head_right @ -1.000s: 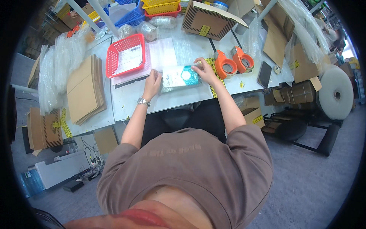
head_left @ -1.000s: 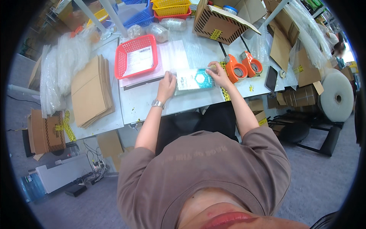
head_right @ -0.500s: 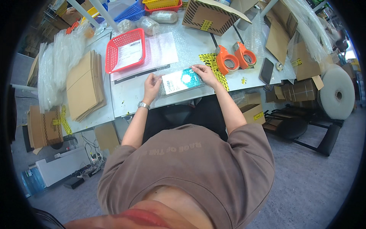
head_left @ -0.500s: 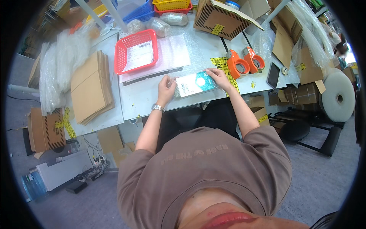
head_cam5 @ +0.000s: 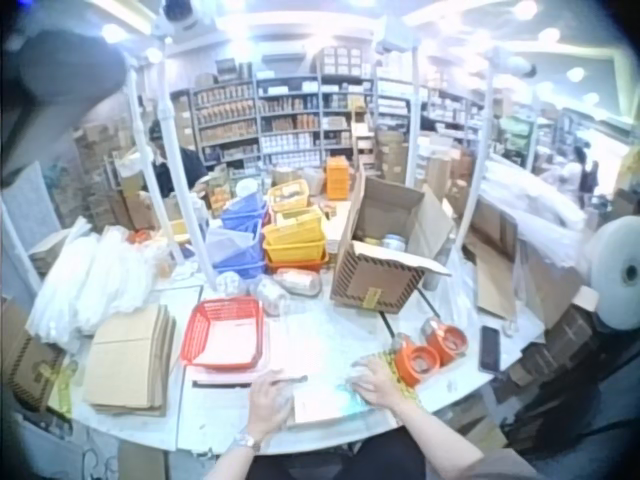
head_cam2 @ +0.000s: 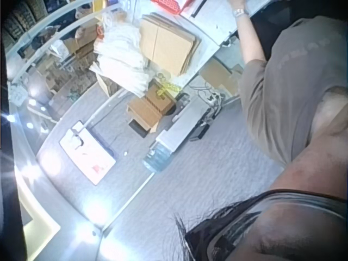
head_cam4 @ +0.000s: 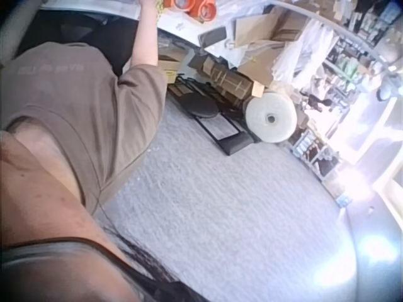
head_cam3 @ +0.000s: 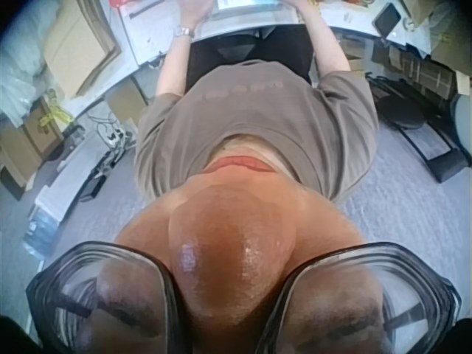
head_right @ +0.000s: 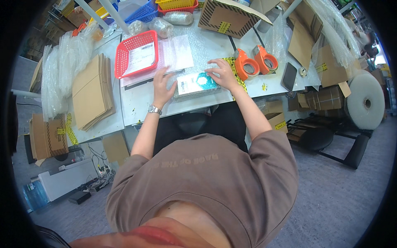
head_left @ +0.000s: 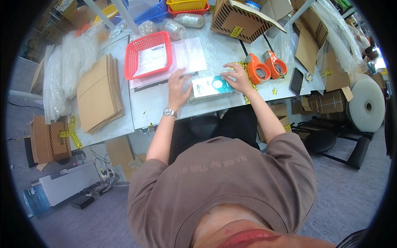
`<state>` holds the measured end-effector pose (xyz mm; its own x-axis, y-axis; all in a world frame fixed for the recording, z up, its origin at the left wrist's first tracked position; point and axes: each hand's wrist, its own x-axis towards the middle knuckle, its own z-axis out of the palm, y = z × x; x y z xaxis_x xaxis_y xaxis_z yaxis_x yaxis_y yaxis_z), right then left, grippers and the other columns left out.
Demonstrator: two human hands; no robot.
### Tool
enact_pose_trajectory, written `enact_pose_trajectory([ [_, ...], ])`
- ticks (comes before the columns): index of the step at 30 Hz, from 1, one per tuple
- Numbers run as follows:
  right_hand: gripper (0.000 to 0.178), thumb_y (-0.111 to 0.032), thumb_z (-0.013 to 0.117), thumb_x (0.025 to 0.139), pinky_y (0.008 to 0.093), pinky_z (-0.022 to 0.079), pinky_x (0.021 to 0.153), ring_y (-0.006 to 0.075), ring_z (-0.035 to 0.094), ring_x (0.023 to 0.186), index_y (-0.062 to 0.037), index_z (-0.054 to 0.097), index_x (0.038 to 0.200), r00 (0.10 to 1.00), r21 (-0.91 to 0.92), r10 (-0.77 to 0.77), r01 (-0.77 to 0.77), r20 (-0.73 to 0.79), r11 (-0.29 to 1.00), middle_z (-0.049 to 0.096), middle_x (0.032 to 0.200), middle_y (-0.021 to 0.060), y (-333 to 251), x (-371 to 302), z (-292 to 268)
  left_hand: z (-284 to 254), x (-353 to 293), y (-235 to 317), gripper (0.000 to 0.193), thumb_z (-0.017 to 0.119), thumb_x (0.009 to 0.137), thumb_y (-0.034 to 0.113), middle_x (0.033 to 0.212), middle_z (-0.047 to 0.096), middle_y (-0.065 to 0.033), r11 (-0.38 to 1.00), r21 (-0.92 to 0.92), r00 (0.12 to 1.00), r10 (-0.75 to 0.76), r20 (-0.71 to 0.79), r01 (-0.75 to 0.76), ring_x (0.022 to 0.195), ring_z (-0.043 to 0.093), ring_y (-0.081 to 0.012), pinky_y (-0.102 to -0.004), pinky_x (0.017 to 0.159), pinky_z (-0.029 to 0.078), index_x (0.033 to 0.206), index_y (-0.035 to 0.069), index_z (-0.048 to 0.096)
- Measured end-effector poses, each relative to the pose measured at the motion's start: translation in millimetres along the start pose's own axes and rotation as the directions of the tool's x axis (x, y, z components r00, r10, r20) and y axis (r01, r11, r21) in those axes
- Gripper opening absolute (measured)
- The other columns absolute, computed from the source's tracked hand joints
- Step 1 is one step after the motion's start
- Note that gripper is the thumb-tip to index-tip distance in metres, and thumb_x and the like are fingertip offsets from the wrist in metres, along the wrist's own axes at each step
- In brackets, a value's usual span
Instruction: The person wraps multiple small items in bubble wrap and secures them with tape. They handle a white bottle, a green box, a yellow box, and a blue-lidded jar, wrapping each individually and placing them aside.
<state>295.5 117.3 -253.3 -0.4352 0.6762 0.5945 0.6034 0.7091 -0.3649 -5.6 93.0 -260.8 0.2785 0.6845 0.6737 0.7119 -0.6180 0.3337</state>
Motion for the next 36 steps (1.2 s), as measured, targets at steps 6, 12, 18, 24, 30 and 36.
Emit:
enact_pose_trajectory([
  [6,0.051,0.003,0.062,0.074,0.0402,0.04,0.106,0.0344,0.051,0.122,-0.0078,0.06,0.124,0.901,0.27,0.106,-0.236,0.42,0.934,0.058,0.128,0.0134,19,-15,-9,7,-12,-30,0.055,0.062,0.076,0.004,0.146,0.046,-0.0169,0.854,-0.458,0.84,0.048,0.54,0.245,0.135,0.044,-0.0308,-0.0394,0.112,0.035,0.13,0.007,0.056],
  [12,0.094,-0.005,0.071,0.065,0.0413,0.031,0.115,0.0333,0.033,0.14,-0.0088,0.029,0.149,0.805,0.195,0.09,-0.248,0.586,0.949,0.032,0.153,0.0142,-3,-16,-26,-14,-10,-17,0.084,0.064,0.067,0.005,0.157,0.026,-0.0172,0.754,-0.507,0.752,0.027,0.659,0.417,0.145,0.026,-0.0293,-0.037,0.118,0.024,0.146,0.008,0.038],
  [18,0.091,-0.024,0.085,0.071,0.0355,0.032,0.113,0.022,0.043,0.134,-0.0071,0.036,0.146,0.835,0.544,0.311,-0.536,0.454,0.645,0.051,0.141,0.0113,4,-33,6,-3,-28,-14,0.086,0.081,0.074,0.029,0.144,0.043,-0.0206,0.783,-0.451,0.819,-0.124,0.561,0.428,0.133,0.042,-0.0266,-0.0349,0.109,0.034,0.143,0.002,0.039],
  [24,0.065,-0.043,0.077,0.081,0.0308,0.048,0.085,0.0176,0.06,0.09,0.0027,0.057,0.123,0.627,0.394,0.63,-0.779,0.458,0.488,0.064,0.105,0.0112,-24,-40,5,-11,-35,27,0.054,0.076,0.081,0.042,0.082,0.07,-0.0189,0.591,-0.291,0.651,-0.602,0.462,0.753,0.076,0.07,-0.0223,-0.0335,0.067,0.051,0.102,-0.006,0.064],
  [30,0.082,-0.056,0.075,0.075,0.0388,0.046,0.087,0.0296,0.056,0.1,0.005,0.047,0.122,0.713,0.08,0.685,-0.699,0.147,0.71,0.057,0.112,0.0191,-31,-27,11,-17,-22,36,0.067,0.068,0.08,0.062,0.051,0.049,-0.0117,0.617,-0.01,0.574,-0.725,0.38,0.787,0.049,0.048,-0.0204,-0.0376,0.05,0.037,0.064,-0.002,0.059],
  [36,0.101,-0.047,0.084,0.059,0.0454,0.045,0.096,0.0353,0.055,0.111,0.0002,0.042,0.136,0.952,-0.202,-0.133,0.193,0.276,0.96,0.057,0.118,0.0179,-40,41,29,-5,17,6,0.044,0.065,0.083,0.037,0.102,0.065,-0.0248,0.91,0.116,0.874,-0.415,0.251,0.399,0.087,0.064,-0.034,-0.0444,0.076,0.05,0.101,-0.003,0.062],
])
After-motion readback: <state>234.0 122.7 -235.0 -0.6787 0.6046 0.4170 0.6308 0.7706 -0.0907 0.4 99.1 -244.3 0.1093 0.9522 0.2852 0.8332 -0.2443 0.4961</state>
